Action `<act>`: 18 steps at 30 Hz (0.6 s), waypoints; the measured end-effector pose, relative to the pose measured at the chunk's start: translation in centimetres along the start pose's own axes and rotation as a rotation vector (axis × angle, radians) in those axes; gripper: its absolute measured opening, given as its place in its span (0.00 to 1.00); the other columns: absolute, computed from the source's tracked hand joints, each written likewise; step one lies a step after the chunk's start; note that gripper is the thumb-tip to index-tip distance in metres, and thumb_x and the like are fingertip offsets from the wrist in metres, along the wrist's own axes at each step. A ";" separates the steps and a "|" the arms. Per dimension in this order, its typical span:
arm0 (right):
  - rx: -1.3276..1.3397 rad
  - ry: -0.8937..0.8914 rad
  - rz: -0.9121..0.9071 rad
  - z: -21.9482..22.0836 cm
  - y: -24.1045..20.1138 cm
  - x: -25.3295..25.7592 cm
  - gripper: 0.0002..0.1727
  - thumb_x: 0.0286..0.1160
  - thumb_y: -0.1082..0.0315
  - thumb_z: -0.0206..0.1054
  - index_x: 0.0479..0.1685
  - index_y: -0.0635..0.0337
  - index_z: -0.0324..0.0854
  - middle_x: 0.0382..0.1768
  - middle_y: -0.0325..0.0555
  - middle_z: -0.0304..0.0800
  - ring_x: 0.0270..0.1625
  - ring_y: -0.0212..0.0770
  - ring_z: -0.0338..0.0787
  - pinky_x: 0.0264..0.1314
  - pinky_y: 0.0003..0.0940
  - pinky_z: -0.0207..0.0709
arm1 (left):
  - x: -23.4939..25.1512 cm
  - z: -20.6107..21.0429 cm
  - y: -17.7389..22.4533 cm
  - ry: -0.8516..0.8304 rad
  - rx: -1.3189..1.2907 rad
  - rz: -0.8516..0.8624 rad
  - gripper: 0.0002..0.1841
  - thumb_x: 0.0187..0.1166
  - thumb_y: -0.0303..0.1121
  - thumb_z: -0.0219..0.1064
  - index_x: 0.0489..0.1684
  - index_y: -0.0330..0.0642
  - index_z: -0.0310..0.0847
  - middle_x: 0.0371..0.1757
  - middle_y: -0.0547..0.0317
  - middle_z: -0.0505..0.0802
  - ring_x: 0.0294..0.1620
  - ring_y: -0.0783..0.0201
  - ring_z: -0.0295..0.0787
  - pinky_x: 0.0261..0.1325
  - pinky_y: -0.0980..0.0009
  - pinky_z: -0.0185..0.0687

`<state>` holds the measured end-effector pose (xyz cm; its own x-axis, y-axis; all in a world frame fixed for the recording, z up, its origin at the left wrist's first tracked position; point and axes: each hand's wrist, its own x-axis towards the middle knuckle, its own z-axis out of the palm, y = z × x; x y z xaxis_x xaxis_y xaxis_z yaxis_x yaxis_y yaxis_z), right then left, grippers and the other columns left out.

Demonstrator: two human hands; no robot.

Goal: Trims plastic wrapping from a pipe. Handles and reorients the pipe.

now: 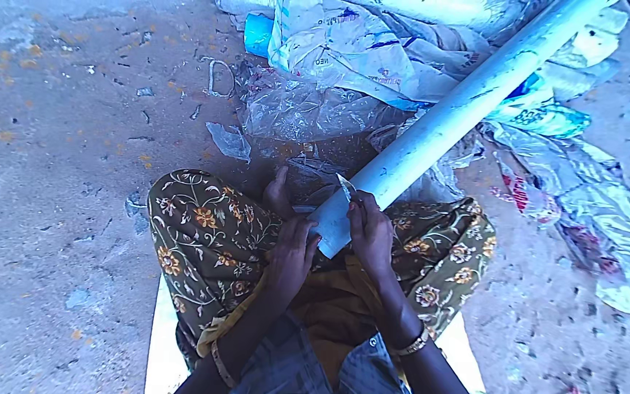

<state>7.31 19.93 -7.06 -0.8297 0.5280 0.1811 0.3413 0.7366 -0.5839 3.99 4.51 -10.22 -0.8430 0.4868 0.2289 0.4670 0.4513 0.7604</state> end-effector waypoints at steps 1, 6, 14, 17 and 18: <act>-0.001 -0.001 0.000 0.0 0.0 0.0 0.17 0.85 0.66 0.56 0.58 0.67 0.85 0.21 0.47 0.85 0.23 0.46 0.84 0.29 0.46 0.74 | 0.0 0.0 0.0 0.000 -0.003 0.002 0.11 0.77 0.29 0.68 0.49 0.32 0.90 0.54 0.36 0.92 0.53 0.42 0.92 0.55 0.59 0.88; -0.004 -0.002 0.002 -0.1 0.0 0.0 0.18 0.84 0.66 0.56 0.59 0.67 0.86 0.21 0.48 0.85 0.22 0.46 0.83 0.29 0.46 0.75 | 0.0 -0.1 0.0 -0.007 -0.018 -0.005 0.08 0.77 0.29 0.68 0.43 0.34 0.92 0.53 0.35 0.91 0.53 0.42 0.92 0.55 0.59 0.88; -0.002 -0.012 0.007 -0.2 -0.1 0.0 0.18 0.84 0.66 0.56 0.60 0.67 0.85 0.22 0.49 0.86 0.23 0.47 0.84 0.30 0.48 0.75 | 0.2 -0.3 0.0 0.010 0.003 0.004 0.11 0.75 0.29 0.70 0.46 0.30 0.91 0.53 0.36 0.93 0.53 0.43 0.94 0.55 0.57 0.89; 0.014 -0.016 0.010 -0.2 -0.3 0.2 0.18 0.84 0.66 0.56 0.60 0.66 0.85 0.23 0.49 0.86 0.23 0.48 0.84 0.29 0.49 0.75 | 1.4 -1.9 0.9 -0.110 0.029 -0.052 0.09 0.77 0.24 0.67 0.44 0.31 0.93 0.52 0.38 0.95 0.51 0.43 0.95 0.54 0.52 0.89; 0.021 -0.018 0.012 -0.2 -0.4 0.2 0.17 0.84 0.66 0.56 0.60 0.66 0.85 0.23 0.50 0.87 0.24 0.49 0.84 0.30 0.49 0.75 | 2.0 -2.5 1.3 -0.186 0.047 -0.076 0.09 0.79 0.23 0.66 0.45 0.31 0.93 0.53 0.38 0.94 0.52 0.42 0.95 0.56 0.50 0.88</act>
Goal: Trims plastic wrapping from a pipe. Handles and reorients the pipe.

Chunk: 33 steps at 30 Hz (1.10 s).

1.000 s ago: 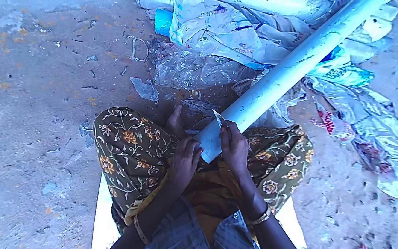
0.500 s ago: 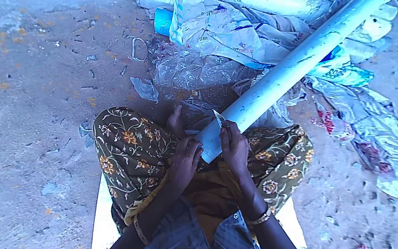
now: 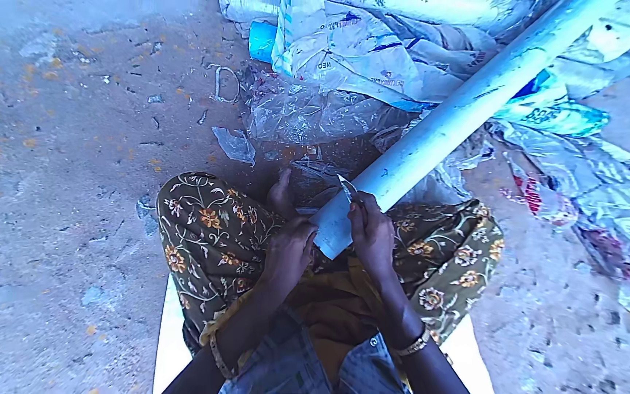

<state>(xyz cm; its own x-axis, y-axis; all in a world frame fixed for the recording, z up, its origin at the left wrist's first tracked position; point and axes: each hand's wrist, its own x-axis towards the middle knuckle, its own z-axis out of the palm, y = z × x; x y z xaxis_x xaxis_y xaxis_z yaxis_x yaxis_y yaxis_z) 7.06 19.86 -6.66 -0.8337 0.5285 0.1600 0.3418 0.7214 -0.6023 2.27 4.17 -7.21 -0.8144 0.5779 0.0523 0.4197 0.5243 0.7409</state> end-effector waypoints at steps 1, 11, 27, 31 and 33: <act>0.006 -0.004 0.004 0.0 -0.1 0.0 0.17 0.84 0.67 0.56 0.60 0.66 0.85 0.24 0.51 0.87 0.24 0.50 0.85 0.30 0.50 0.75 | 0.5 -0.7 0.5 -0.085 0.032 -0.020 0.10 0.80 0.23 0.64 0.46 0.30 0.93 0.54 0.37 0.94 0.54 0.41 0.94 0.58 0.49 0.86; 0.101 -0.014 0.008 -0.3 0.5 -0.2 0.17 0.85 0.66 0.57 0.60 0.67 0.86 0.23 0.52 0.86 0.23 0.51 0.85 0.28 0.50 0.75 | 3.9 -3.1 4.1 -0.608 0.424 -0.084 0.16 0.90 0.28 0.54 0.60 0.23 0.82 0.62 0.31 0.87 0.66 0.37 0.86 0.70 0.48 0.77; 0.212 -0.025 0.008 -0.8 1.1 -0.3 0.16 0.85 0.67 0.57 0.55 0.67 0.87 0.24 0.52 0.88 0.26 0.52 0.87 0.31 0.50 0.77 | 2.6 -2.4 3.0 -0.475 0.288 -0.164 0.17 0.89 0.31 0.55 0.59 0.23 0.80 0.65 0.30 0.84 0.68 0.39 0.83 0.72 0.51 0.75; 0.227 -0.027 0.010 -0.7 1.1 -0.2 0.16 0.85 0.67 0.57 0.54 0.67 0.87 0.25 0.52 0.88 0.27 0.51 0.87 0.32 0.50 0.77 | 2.2 -2.7 2.8 -0.393 0.179 -0.158 0.17 0.89 0.32 0.58 0.62 0.27 0.83 0.61 0.35 0.90 0.64 0.41 0.87 0.71 0.48 0.77; 0.231 -0.031 0.010 -0.7 1.1 -0.1 0.15 0.85 0.67 0.57 0.54 0.67 0.87 0.25 0.52 0.88 0.27 0.51 0.87 0.32 0.50 0.77 | 2.0 -2.3 2.9 -0.321 0.189 -0.151 0.14 0.85 0.31 0.63 0.56 0.28 0.88 0.58 0.36 0.92 0.62 0.42 0.89 0.68 0.48 0.79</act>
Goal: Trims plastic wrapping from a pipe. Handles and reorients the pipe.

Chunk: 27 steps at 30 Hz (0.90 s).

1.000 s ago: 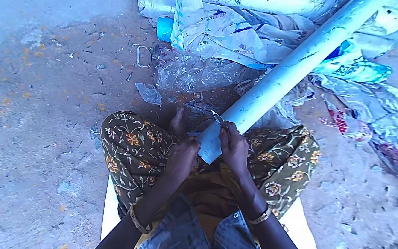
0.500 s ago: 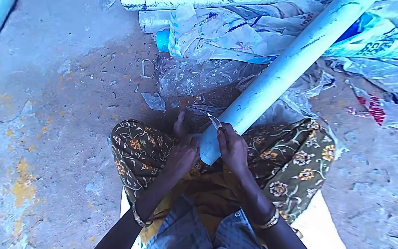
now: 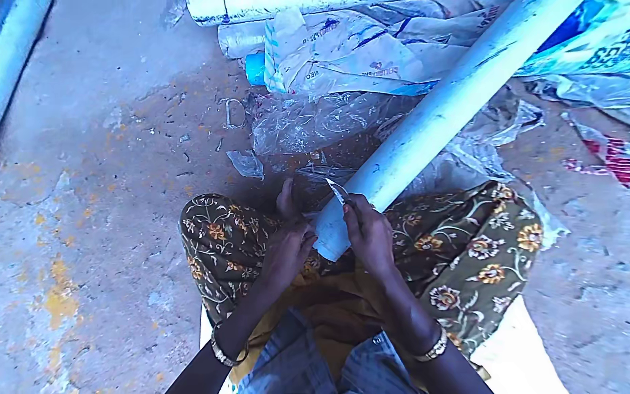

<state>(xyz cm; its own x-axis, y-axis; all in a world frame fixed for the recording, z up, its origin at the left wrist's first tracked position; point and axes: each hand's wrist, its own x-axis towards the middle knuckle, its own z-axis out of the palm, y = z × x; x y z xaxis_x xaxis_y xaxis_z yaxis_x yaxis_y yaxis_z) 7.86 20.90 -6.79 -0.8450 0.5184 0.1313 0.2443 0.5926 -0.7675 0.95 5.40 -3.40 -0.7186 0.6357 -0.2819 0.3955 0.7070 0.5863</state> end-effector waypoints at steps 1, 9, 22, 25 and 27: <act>0.004 -0.001 0.002 0.0 0.0 0.0 0.15 0.85 0.67 0.57 0.54 0.67 0.87 0.25 0.52 0.88 0.27 0.51 0.87 0.33 0.50 0.77 | 0.0 0.3 0.2 0.043 0.019 0.000 0.12 0.82 0.30 0.66 0.51 0.29 0.90 0.56 0.37 0.93 0.59 0.42 0.90 0.65 0.48 0.81; 0.017 0.006 0.014 0.1 0.2 -0.1 0.15 0.85 0.66 0.58 0.54 0.66 0.87 0.24 0.52 0.86 0.26 0.52 0.86 0.31 0.50 0.75 | -0.1 1.2 2.0 0.029 0.230 -0.150 0.15 0.87 0.31 0.59 0.56 0.27 0.85 0.59 0.34 0.88 0.61 0.40 0.88 0.61 0.49 0.82; 0.046 -0.007 0.020 -0.1 0.2 -0.1 0.14 0.85 0.66 0.58 0.55 0.65 0.86 0.24 0.53 0.86 0.26 0.53 0.86 0.31 0.52 0.75 | -2.9 0.9 0.6 0.140 -0.248 -0.059 0.12 0.85 0.28 0.60 0.48 0.30 0.89 0.47 0.47 0.93 0.46 0.68 0.89 0.52 0.73 0.82; 0.037 0.000 0.014 0.1 0.2 0.0 0.14 0.85 0.66 0.58 0.55 0.65 0.86 0.22 0.52 0.85 0.24 0.52 0.84 0.30 0.51 0.74 | -3.3 0.9 0.2 0.232 -0.269 -0.027 0.12 0.84 0.29 0.59 0.48 0.33 0.89 0.46 0.51 0.94 0.45 0.73 0.89 0.50 0.78 0.82; 0.025 0.002 0.015 0.1 0.2 -0.1 0.14 0.85 0.66 0.58 0.54 0.64 0.86 0.21 0.52 0.84 0.23 0.52 0.83 0.29 0.51 0.73 | -3.2 0.9 0.2 0.224 -0.225 0.002 0.14 0.84 0.30 0.62 0.57 0.31 0.88 0.53 0.45 0.94 0.54 0.63 0.92 0.59 0.69 0.85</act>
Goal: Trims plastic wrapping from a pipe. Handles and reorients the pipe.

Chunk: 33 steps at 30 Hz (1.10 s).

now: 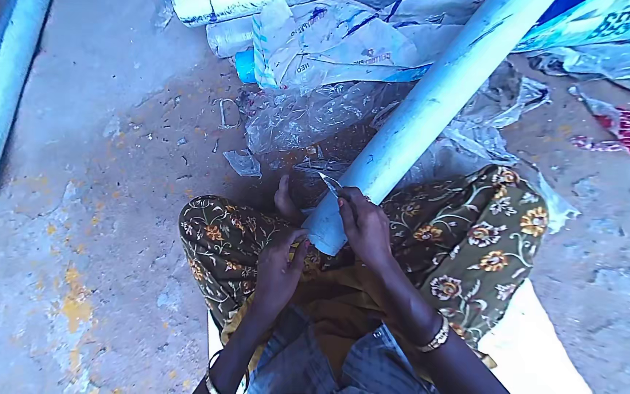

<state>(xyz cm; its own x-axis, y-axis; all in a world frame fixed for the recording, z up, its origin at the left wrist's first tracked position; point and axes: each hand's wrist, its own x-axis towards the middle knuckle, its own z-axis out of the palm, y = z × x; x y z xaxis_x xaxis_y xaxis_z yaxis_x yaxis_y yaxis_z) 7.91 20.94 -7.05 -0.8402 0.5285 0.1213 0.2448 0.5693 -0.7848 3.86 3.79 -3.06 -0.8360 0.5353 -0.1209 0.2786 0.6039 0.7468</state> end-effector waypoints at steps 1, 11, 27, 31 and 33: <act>-0.005 0.000 -0.001 0.0 0.0 0.0 0.14 0.85 0.66 0.58 0.54 0.64 0.86 0.21 0.52 0.84 0.23 0.52 0.83 0.29 0.51 0.73 | 0.2 0.2 -0.1 -0.023 0.034 0.024 0.17 0.82 0.30 0.64 0.62 0.29 0.87 0.56 0.40 0.94 0.57 0.55 0.92 0.63 0.63 0.85; -0.036 0.011 -0.001 0.3 -0.2 0.2 0.14 0.85 0.66 0.59 0.54 0.64 0.86 0.21 0.53 0.84 0.24 0.55 0.86 0.28 0.53 0.74 | 0.3 2.9 -0.2 0.109 0.285 0.183 0.04 0.70 0.22 0.71 0.34 0.31 0.93 0.44 0.40 0.95 0.46 0.44 0.95 0.47 0.51 0.88; -0.043 -0.012 -0.004 0.2 -0.3 0.3 0.14 0.85 0.66 0.58 0.55 0.64 0.85 0.19 0.53 0.82 0.24 0.56 0.85 0.28 0.53 0.73 | -2.4 3.9 -0.5 0.279 0.307 0.365 0.09 0.72 0.31 0.69 0.34 0.35 0.96 0.40 0.46 0.96 0.40 0.54 0.94 0.45 0.68 0.89; -0.039 -0.026 0.014 0.2 -0.5 0.4 0.14 0.86 0.66 0.59 0.56 0.64 0.85 0.19 0.53 0.82 0.24 0.56 0.85 0.29 0.53 0.73 | -0.9 3.4 -0.9 0.178 0.289 0.261 0.11 0.69 0.25 0.73 0.46 0.30 0.94 0.47 0.37 0.95 0.47 0.43 0.95 0.51 0.56 0.90; -0.032 -0.025 0.017 0.2 -0.5 0.4 0.14 0.86 0.66 0.59 0.56 0.64 0.85 0.19 0.53 0.82 0.24 0.57 0.85 0.29 0.54 0.73 | -0.7 4.1 -0.9 0.197 0.320 0.260 0.10 0.67 0.26 0.76 0.43 0.30 0.95 0.45 0.38 0.95 0.46 0.42 0.95 0.49 0.54 0.90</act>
<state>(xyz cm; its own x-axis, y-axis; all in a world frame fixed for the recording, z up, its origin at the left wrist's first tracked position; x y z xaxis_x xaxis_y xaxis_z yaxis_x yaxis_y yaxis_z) 7.38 20.76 -6.74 -0.8473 0.5229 0.0928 0.2742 0.5805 -0.7667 6.10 5.30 -6.29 -0.7841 0.5897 0.1934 0.5973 0.6327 0.4928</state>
